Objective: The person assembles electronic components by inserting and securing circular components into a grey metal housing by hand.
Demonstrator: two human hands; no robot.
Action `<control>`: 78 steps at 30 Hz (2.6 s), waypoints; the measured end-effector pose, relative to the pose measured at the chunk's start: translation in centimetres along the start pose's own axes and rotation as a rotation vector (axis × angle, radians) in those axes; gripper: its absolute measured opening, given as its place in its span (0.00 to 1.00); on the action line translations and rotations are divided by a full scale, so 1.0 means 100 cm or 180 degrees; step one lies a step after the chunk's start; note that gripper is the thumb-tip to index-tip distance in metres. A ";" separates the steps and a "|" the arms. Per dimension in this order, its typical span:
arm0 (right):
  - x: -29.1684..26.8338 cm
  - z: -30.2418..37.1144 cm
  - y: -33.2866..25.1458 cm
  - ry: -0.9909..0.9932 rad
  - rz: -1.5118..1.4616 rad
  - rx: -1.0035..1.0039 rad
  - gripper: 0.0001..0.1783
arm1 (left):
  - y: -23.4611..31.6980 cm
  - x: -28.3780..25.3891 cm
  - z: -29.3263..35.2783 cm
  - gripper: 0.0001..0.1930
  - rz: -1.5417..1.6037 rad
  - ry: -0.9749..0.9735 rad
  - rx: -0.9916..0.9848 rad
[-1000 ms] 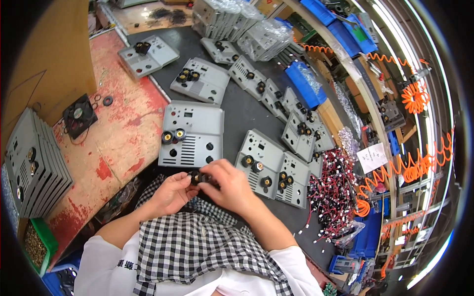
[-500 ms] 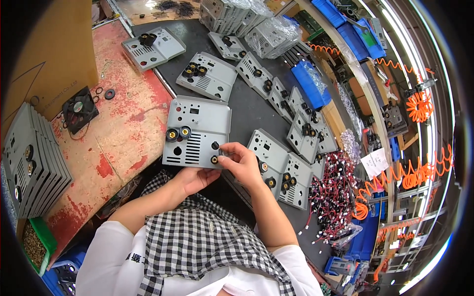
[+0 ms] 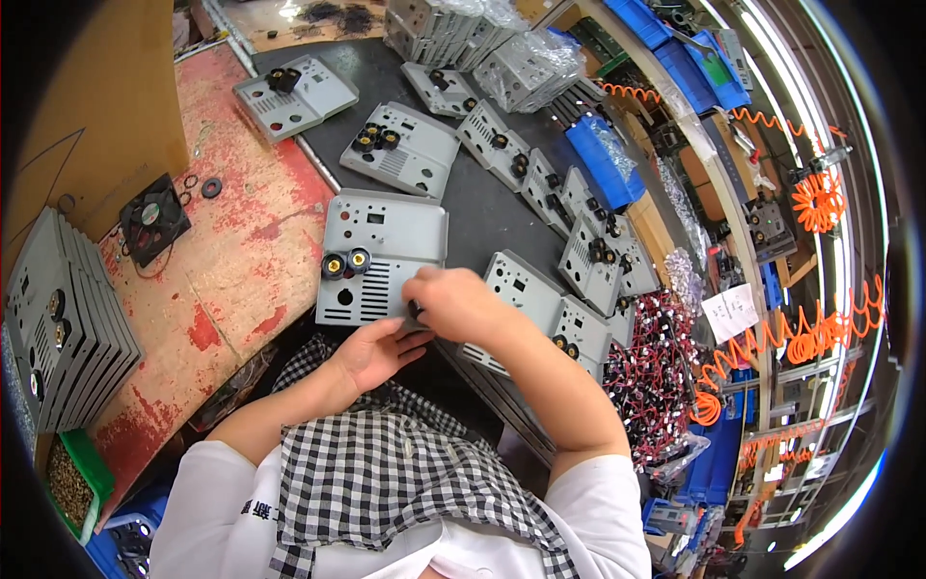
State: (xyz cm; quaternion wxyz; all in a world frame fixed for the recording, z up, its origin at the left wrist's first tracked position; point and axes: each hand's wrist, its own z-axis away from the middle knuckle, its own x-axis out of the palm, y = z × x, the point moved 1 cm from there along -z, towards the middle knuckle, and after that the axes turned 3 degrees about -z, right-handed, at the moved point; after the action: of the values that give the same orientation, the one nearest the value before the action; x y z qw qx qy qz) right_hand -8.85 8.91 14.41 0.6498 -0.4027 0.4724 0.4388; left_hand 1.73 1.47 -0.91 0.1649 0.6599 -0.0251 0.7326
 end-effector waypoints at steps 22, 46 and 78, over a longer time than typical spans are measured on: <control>0.029 0.019 -0.003 0.1031 0.0288 -0.0091 0.12 | -0.001 -0.001 0.004 0.15 -0.0187 0.0076 0.0060; 0.002 0.035 -0.015 0.0548 -0.2039 0.1551 0.12 | -0.001 -0.007 0.002 0.20 -0.0251 0.0010 -0.0064; 0.026 0.039 -0.046 0.2657 -0.2563 0.0683 0.17 | 0.035 0.072 0.040 0.07 -0.1665 0.0219 0.1597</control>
State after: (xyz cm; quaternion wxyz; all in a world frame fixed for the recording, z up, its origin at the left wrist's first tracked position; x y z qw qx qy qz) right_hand -3.06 11.71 13.27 0.5614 -0.6209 0.5399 -0.0882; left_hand 4.06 -1.39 7.22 0.1805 0.6389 0.3305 0.6708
